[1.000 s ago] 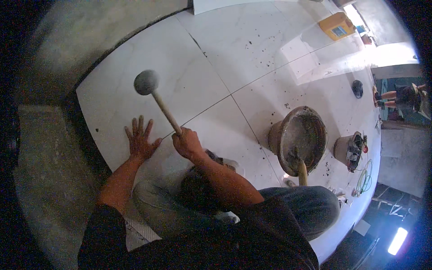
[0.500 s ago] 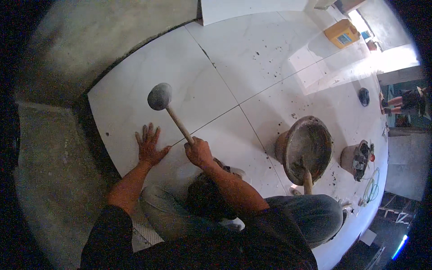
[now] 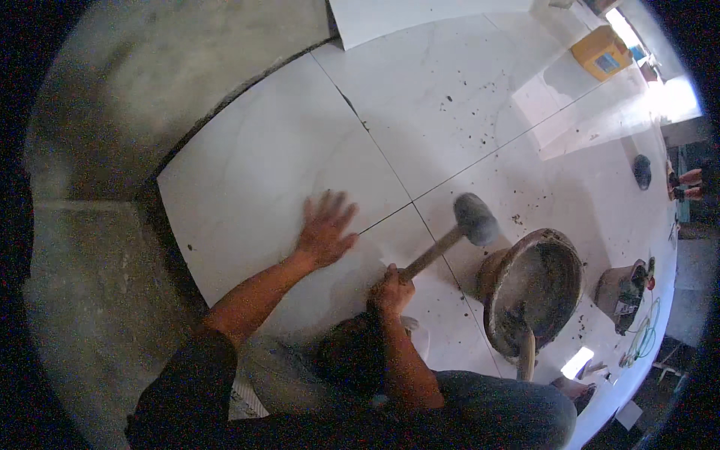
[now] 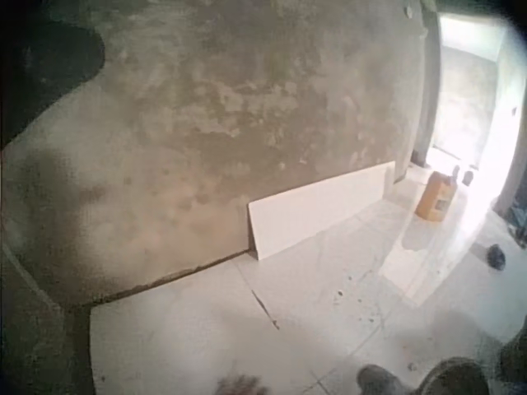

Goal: The person applies adhesive and positions large white tiles on the floor, using a rubber mallet to level them and a cloth to wipe away excess mortar.

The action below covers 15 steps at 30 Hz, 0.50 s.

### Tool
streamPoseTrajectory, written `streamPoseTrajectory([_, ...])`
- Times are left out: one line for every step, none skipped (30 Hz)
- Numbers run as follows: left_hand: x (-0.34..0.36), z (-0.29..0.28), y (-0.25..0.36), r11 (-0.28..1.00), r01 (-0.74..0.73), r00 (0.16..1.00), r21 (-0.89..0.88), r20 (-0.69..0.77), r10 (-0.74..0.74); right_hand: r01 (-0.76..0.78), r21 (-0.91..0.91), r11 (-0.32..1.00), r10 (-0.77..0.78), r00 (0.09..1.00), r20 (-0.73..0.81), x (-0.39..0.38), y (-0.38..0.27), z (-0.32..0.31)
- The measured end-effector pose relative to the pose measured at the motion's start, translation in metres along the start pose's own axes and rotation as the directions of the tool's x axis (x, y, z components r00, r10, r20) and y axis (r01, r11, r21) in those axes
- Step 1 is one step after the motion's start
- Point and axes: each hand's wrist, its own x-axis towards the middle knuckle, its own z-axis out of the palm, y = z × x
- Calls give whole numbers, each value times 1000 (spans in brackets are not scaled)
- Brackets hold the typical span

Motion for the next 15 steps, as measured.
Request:
streamPoseTrajectory([22,8,11,989,-147,988,18,-37,148,-15,1,1000,15,1000,5,0,-1,-1])
streamPoseTrajectory([43,12,23,967,-245,968,69,-38,248,-85,106,991,84,996,12,2,-1,-4])
streamPoseTrajectory([67,14,31,932,-342,936,124,-39,349,-147,212,966,145,989,26,7,-1,-4])
streamPoseTrajectory([90,14,37,931,-342,937,130,-30,349,-207,317,926,203,978,47,12,1,-3])
streamPoseTrajectory([107,12,39,929,-352,934,113,-17,356,-221,320,921,212,975,62,15,7,-2])
streamPoseTrajectory([123,10,38,924,-370,928,92,-7,372,-175,141,974,171,984,41,17,13,-5])
streamPoseTrajectory([133,6,32,925,-367,929,99,-1,369,-123,-44,991,124,992,32,18,18,-5])
streamPoseTrajectory([142,2,26,925,-361,932,116,9,362,-128,-40,991,129,991,39,15,15,-5])
streamPoseTrajectory([149,0,17,926,-350,936,138,17,351,-11,-160,987,25,996,87,10,5,-3])
streamPoseTrajectory([152,-3,7,928,-341,940,148,20,342,114,-271,956,-76,986,147,7,1,-1])
streamPoseTrajectory([155,-5,-2,928,-329,943,174,14,331,117,-265,957,-78,985,152,9,7,-4])
streamPoseTrajectory([159,-8,-10,927,-318,946,198,8,323,117,-314,942,-56,979,198,12,15,-7])
streamPoseTrajectory([164,-11,-17,926,-317,947,203,7,322,120,-363,924,-31,970,242,15,22,-8])
streamPoseTrajectory([167,-15,-24,927,-296,953,231,11,301,123,-363,924,-32,968,248,15,18,-6])
streamPoseTrajectory([170,-19,-30,926,-276,959,259,15,281,134,-355,925,-53,972,230,14,14,-6])
